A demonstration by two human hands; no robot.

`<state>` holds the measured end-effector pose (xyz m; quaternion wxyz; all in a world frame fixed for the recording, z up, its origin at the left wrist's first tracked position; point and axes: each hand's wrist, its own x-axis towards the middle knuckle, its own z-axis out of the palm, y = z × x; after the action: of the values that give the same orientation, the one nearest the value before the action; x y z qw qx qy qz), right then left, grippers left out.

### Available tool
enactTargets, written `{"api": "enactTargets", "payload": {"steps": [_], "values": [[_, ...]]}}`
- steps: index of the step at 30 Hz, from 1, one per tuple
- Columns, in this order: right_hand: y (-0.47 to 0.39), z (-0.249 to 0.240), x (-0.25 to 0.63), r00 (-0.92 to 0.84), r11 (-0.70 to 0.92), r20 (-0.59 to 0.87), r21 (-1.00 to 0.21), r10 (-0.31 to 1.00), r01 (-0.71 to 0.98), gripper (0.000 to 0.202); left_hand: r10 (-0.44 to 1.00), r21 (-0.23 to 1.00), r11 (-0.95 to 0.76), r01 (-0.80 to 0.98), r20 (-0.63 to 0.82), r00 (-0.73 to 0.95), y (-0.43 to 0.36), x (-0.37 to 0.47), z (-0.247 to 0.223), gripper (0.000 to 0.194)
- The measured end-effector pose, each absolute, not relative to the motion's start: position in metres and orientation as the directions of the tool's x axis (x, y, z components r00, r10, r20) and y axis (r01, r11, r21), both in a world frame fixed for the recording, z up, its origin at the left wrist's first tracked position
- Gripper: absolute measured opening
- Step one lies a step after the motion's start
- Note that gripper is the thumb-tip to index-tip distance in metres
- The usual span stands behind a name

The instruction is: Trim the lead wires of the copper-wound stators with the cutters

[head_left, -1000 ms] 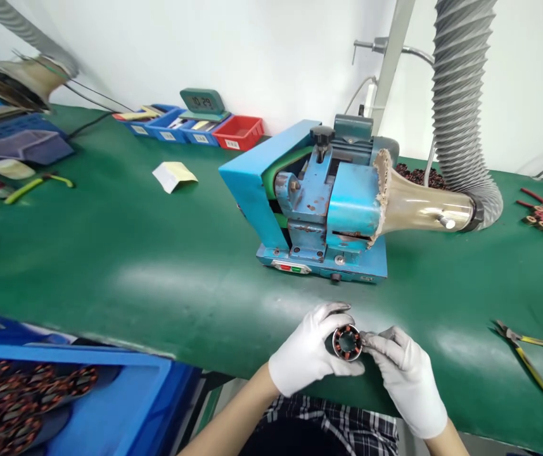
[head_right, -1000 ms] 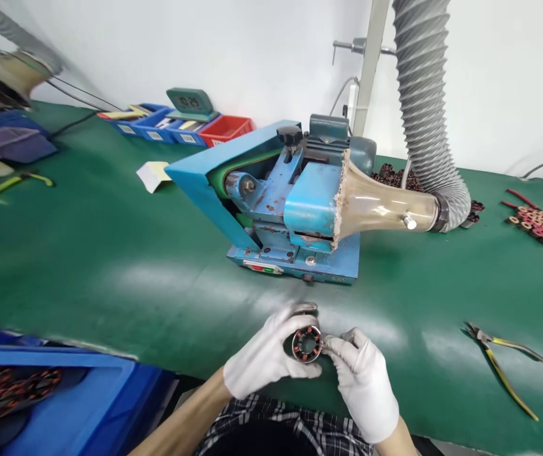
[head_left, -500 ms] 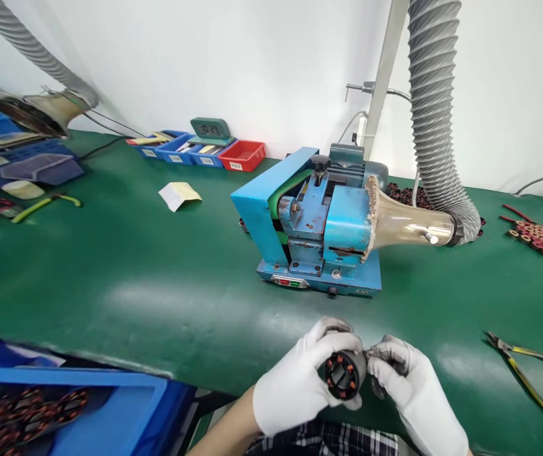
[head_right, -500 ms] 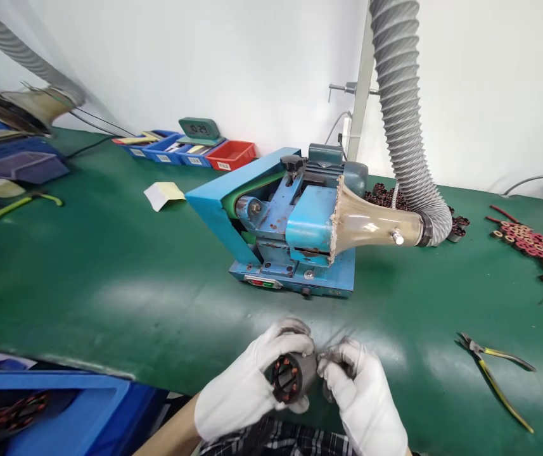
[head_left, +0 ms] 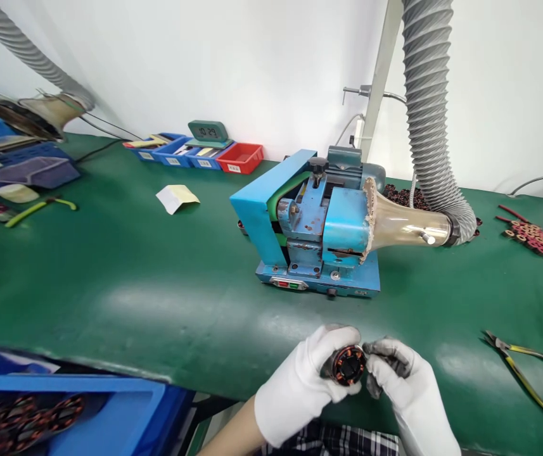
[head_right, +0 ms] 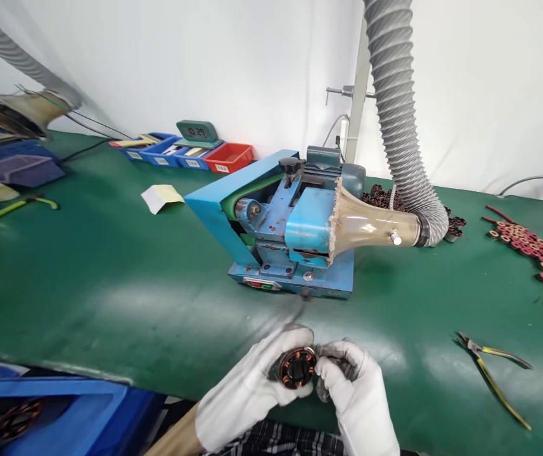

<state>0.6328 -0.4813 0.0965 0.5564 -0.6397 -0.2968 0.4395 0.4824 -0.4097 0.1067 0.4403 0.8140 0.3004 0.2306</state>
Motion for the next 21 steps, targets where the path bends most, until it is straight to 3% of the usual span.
{"api": "enactTargets", "payload": {"steps": [3,6,9,11,14,16,18,21], "values": [[-0.481,0.092,0.632,0.458,-0.21,-0.202,-0.977,0.866,-0.033,0.023,0.682,0.921,-0.335,0.2,0.091,0.725,-0.407,0.482,0.104,0.034],[-0.479,0.094,0.631,0.435,-0.219,-0.207,-0.975,0.876,-0.024,0.027,0.664,0.93,-0.359,0.073,0.2,0.721,-0.408,0.479,0.103,0.015],[-0.477,0.093,0.63,0.337,-0.249,-0.279,-0.96,0.899,-0.129,0.029,0.683,0.882,-0.459,0.104,0.275,0.677,-0.409,0.476,0.104,0.03],[-0.477,0.088,0.629,0.322,-0.262,-0.296,-0.954,0.899,-0.145,0.03,0.67,0.884,-0.442,0.151,0.213,0.711,-0.407,0.476,0.106,0.04],[-0.479,0.082,0.627,0.452,-0.252,-0.198,-0.966,0.87,0.062,0.026,0.58,0.932,-0.336,0.134,0.093,0.809,-0.402,0.478,0.106,0.026],[-0.48,0.079,0.625,0.518,-0.269,-0.134,-0.943,0.845,0.195,0.022,0.556,0.933,-0.342,0.108,0.108,0.824,-0.401,0.48,0.1,0.017],[-0.48,0.076,0.623,0.506,-0.305,-0.218,-0.948,0.835,0.095,0.024,0.58,0.88,-0.453,0.141,0.17,0.797,-0.404,0.481,0.09,0.025],[-0.476,0.069,0.622,0.32,-0.359,-0.428,-0.898,0.845,-0.255,0.031,0.626,0.702,-0.647,0.299,0.264,0.734,-0.411,0.483,0.069,0.05]]}}
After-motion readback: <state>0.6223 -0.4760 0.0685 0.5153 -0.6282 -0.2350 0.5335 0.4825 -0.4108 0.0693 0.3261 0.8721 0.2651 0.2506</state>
